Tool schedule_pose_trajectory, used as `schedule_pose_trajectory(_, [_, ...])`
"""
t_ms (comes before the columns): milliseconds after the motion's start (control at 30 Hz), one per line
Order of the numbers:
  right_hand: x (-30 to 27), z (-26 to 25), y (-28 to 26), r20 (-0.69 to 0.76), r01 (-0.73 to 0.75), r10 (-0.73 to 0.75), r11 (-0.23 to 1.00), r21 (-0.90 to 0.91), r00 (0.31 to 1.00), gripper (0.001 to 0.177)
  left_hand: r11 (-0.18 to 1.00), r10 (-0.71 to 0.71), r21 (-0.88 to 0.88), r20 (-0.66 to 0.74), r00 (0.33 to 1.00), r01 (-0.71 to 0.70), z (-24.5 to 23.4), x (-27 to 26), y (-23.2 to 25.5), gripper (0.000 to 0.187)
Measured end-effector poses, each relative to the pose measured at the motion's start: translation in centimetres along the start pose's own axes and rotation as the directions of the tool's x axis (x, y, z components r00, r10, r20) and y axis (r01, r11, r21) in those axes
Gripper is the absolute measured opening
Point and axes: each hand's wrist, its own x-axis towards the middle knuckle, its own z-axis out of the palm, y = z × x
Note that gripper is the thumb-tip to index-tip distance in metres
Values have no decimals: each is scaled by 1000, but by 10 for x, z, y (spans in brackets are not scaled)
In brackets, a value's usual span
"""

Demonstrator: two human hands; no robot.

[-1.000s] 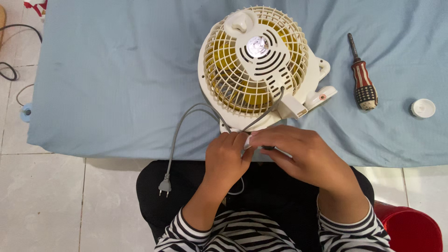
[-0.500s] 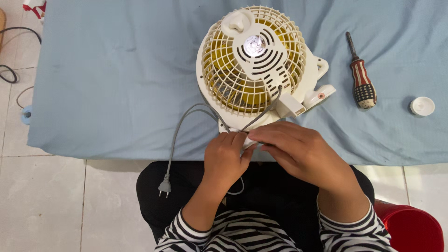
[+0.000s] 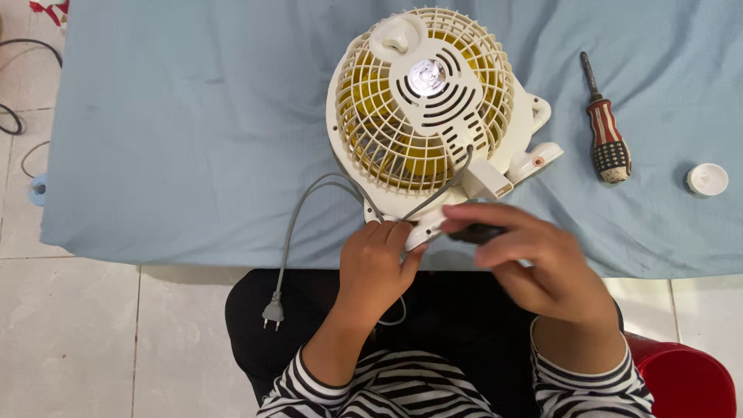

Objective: The person removes the central cap and front grille of a small yellow electric fan, then uses a screwdriver to loosen screws on the fan's base. The person sits on the floor during the task.

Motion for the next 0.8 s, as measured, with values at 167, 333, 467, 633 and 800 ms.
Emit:
schedule_pose_trajectory(167, [-1, -3, 4, -24, -55, 53, 990, -131, 998, 36, 1000, -13, 1, 35, 999, 13, -3, 3, -2, 30])
schedule_pose_trajectory(333, [8, 2, 12, 57, -83, 89, 992, -99, 994, 34, 998, -63, -8, 92, 994, 64, -2, 6, -3, 28])
schedule_pose_trajectory(467, [14, 5, 15, 74, -80, 91, 988, -134, 993, 32, 997, -68, -30, 118, 991, 72, -2, 8, -4, 27])
schedule_pose_trajectory(633, [16, 5, 17, 84, -76, 90, 984, -159, 992, 32, 997, -49, -51, 76, 996, 53, -2, 8, -4, 27])
schedule_pose_trajectory(800, [17, 8, 19, 110, -78, 101, 977, -197, 989, 34, 996, -70, -51, 95, 993, 76, 1, 7, -5, 28])
